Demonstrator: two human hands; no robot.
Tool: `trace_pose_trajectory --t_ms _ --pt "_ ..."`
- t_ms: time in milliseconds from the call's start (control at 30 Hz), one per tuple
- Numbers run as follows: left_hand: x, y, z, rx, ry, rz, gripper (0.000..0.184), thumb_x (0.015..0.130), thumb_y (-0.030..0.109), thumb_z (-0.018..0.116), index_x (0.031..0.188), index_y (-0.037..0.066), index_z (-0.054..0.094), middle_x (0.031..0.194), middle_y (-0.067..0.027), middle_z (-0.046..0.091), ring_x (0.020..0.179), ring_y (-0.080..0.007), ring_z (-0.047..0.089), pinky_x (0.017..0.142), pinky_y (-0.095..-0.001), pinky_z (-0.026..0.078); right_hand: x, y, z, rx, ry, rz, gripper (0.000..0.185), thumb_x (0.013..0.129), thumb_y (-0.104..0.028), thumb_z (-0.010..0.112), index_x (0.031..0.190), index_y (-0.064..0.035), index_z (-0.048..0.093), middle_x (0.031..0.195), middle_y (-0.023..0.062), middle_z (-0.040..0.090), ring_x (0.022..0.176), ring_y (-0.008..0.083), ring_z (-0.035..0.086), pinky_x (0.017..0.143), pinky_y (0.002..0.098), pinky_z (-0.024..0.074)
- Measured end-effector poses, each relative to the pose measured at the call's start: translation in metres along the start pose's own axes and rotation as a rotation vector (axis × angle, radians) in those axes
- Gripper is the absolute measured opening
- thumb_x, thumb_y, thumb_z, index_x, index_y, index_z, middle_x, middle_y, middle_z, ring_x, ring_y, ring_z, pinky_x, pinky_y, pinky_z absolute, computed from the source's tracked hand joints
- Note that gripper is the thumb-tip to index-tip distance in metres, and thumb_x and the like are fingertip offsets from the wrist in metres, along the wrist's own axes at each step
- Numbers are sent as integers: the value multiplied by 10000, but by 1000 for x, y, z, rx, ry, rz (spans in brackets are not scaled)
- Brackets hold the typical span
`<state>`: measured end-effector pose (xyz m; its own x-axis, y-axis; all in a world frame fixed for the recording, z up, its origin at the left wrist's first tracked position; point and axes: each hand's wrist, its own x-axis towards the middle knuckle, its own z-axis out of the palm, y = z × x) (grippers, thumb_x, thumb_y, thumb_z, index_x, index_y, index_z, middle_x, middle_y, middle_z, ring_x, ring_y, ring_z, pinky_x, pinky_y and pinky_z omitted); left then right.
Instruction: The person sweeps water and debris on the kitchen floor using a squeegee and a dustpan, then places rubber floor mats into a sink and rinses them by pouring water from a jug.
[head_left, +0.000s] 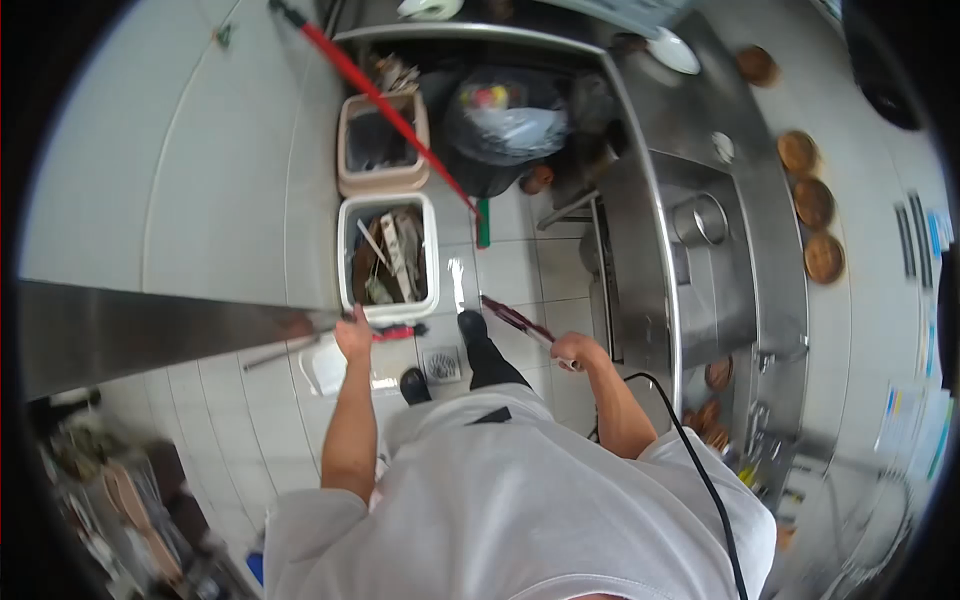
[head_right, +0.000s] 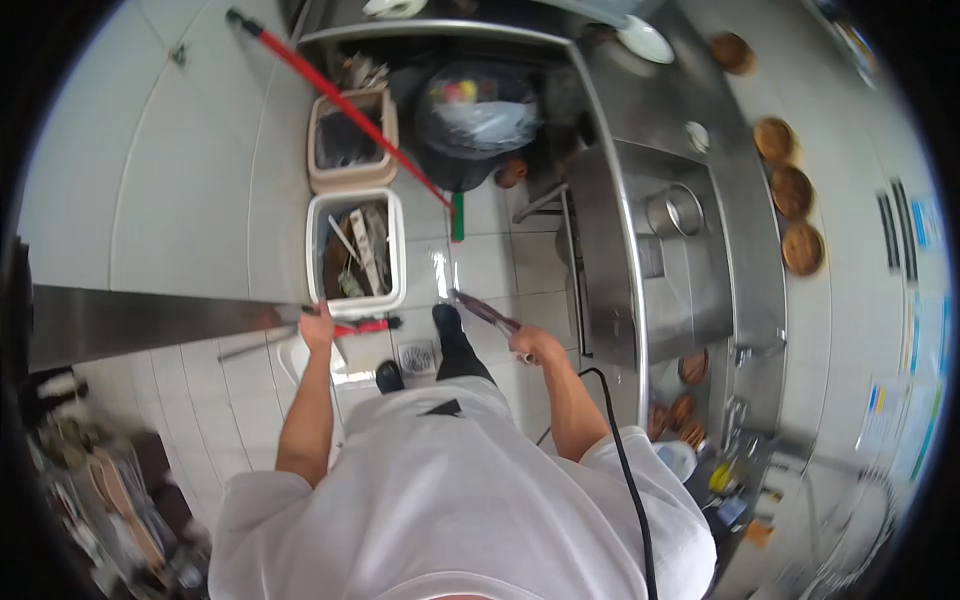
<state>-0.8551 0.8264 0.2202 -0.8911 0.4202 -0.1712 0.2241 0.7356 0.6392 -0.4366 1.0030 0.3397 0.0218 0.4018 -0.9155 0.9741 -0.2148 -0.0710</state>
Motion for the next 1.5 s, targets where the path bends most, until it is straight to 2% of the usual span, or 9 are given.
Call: trace_pose_trajectory --t_ms 233,567,767,933,1233,1267,1300,1400,1500 --pt "20 -7 4 -90 37 -50 372 896 354 612 839 -8 676 768 -212 672 733 -360 667 669 -437 499 19 -133 -5 -528 -192 -239 296 754 -170 516 853 45 693 806 185 686 743 271 686 621 397 520" --pt "21 -8 -5 -72 4 -82 313 893 310 613 811 11 659 715 -184 642 626 -341 609 609 -403 477 163 -203 221 -720 -435 -872 187 723 -124 554 689 -3 691 632 168 634 545 253 643 484 379 479" --pt "12 -23 -6 -74 50 -38 327 892 322 623 846 2 672 597 -98 638 545 -174 635 561 -329 493 165 -275 312 -463 -446 -516 220 804 -168 535 811 -36 710 735 108 695 620 231 676 588 396 527" --pt "4 -21 -12 -140 19 -82 373 862 359 660 848 -14 673 675 -133 675 657 -205 672 653 -331 509 205 -320 362 -253 -443 -259 177 812 -177 567 836 -48 686 809 122 685 650 225 666 585 410 513" --pt "-11 -15 -3 -236 130 23 417 820 177 681 1090 -113 551 953 -200 684 874 -260 698 753 -357 538 245 -318 342 889 -451 -111 357 892 -313 518 1128 -45 542 915 161 589 757 310 684 615 427 574" --pt "-18 15 -18 -340 -3 -250 434 830 156 669 1135 -115 519 1008 -195 668 934 -258 680 773 -356 532 214 -316 312 902 -407 -136 338 922 -319 471 1002 -4 563 815 157 605 659 278 655 568 400 552" --pt "-21 8 -17 -335 18 -100 453 848 116 648 1190 -118 466 1117 -215 622 1020 -259 647 811 -354 519 173 -308 290 910 -372 -152 403 952 -325 425 876 38 584 716 154 622 561 246 626 521 374 531" --pt "-60 5 -40 -622 21 -89 690 876 59 607 1432 -100 230 1447 -272 347 1250 -311 504 963 -353 468 149 -265 225 658 -612 -431 253 914 -250 550 1023 -30 610 833 127 648 640 211 635 540 311 532" --pt "-132 -20 -88 -403 -176 -177 451 927 161 587 1290 -86 487 1144 -147 612 1001 -214 627 800 -296 516 66 -278 57 288 -606 -733 186 870 -211 605 854 -33 656 833 93 674 614 151 616 501 276 496"
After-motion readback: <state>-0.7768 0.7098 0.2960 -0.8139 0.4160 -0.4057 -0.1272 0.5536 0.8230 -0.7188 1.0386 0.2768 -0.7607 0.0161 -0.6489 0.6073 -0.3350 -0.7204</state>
